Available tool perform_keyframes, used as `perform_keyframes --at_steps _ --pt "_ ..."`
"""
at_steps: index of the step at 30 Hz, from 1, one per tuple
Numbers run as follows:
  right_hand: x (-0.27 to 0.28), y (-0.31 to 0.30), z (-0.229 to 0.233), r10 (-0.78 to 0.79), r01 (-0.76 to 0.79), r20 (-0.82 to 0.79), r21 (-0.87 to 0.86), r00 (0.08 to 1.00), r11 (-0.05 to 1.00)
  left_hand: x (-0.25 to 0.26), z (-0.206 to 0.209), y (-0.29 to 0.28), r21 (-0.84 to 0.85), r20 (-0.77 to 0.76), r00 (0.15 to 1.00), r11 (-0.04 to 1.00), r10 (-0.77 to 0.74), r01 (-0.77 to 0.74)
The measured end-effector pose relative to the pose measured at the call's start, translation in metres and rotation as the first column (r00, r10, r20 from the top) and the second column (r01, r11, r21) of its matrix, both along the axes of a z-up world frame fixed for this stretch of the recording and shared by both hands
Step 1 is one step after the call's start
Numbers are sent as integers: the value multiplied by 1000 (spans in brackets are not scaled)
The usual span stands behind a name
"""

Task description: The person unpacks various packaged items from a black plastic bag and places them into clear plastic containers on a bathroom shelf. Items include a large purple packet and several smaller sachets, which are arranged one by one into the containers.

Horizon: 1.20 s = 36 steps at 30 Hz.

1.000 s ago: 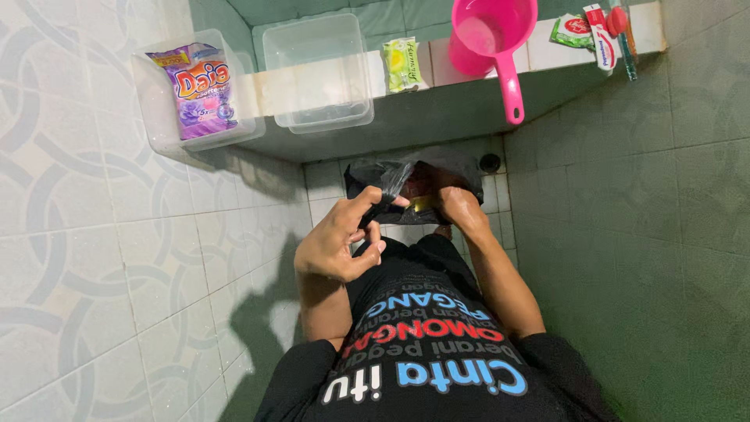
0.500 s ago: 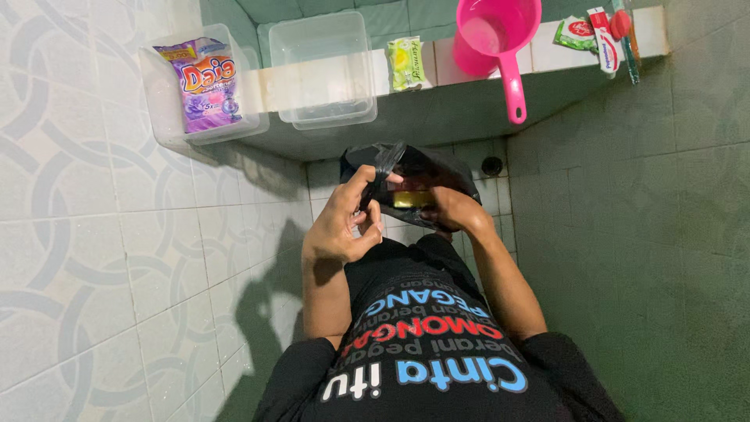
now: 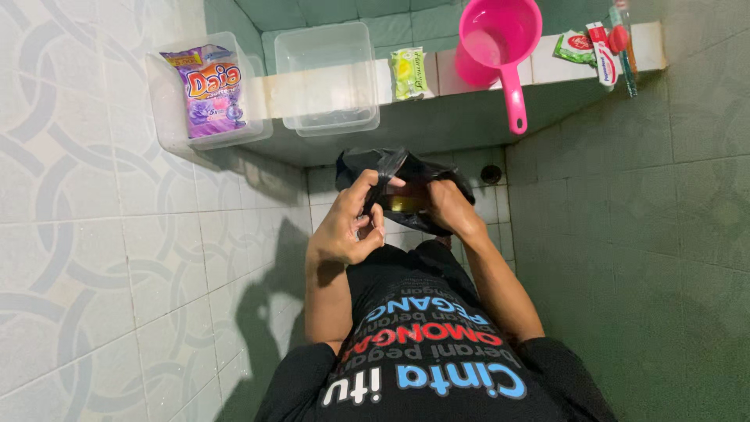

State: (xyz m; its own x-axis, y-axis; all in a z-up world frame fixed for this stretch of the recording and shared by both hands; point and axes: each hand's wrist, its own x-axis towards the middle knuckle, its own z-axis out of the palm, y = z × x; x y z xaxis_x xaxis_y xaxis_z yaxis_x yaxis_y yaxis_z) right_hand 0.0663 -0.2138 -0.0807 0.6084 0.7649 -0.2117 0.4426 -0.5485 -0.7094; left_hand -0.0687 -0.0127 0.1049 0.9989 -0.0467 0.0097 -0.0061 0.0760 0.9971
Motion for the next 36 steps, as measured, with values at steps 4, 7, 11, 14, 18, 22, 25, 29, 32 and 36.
perform_keyframes --at_steps 4,7,11,14,18,22,25,29,32,36 --pt "-8 41 -41 -50 119 -172 423 984 898 3 -9 -1 85 22 999 996 -40 38" --pt "-18 72 -87 -197 216 -393 2 898 976 6 -13 -2 148 27 1000 989 -12 8" --pt "-27 96 -137 -121 116 -220 -37 968 993 3 -20 2 48 -30 998 997 58 -57" --pt "-34 102 -153 -174 184 -270 13 947 983 -2 -26 6 85 8 999 996 39 -39" --pt "-38 107 -150 -103 102 -295 -18 950 995 -5 -30 17 43 -56 996 997 66 -63" --pt "-41 106 -125 -125 195 -442 115 888 974 -7 -33 30 -54 -53 992 991 118 -120" --pt "-40 107 -94 -132 323 -577 241 806 915 -2 -36 34 -88 -42 988 985 148 -152" --pt "-36 96 -47 -102 386 -525 467 845 796 3 -45 45 50 -50 987 988 151 -148" --pt "-36 79 -11 -76 532 -680 494 729 688 6 -56 49 55 -90 985 988 146 -141" --pt "-38 49 35 31 735 -821 526 570 428 17 -70 40 166 5 983 970 181 -179"
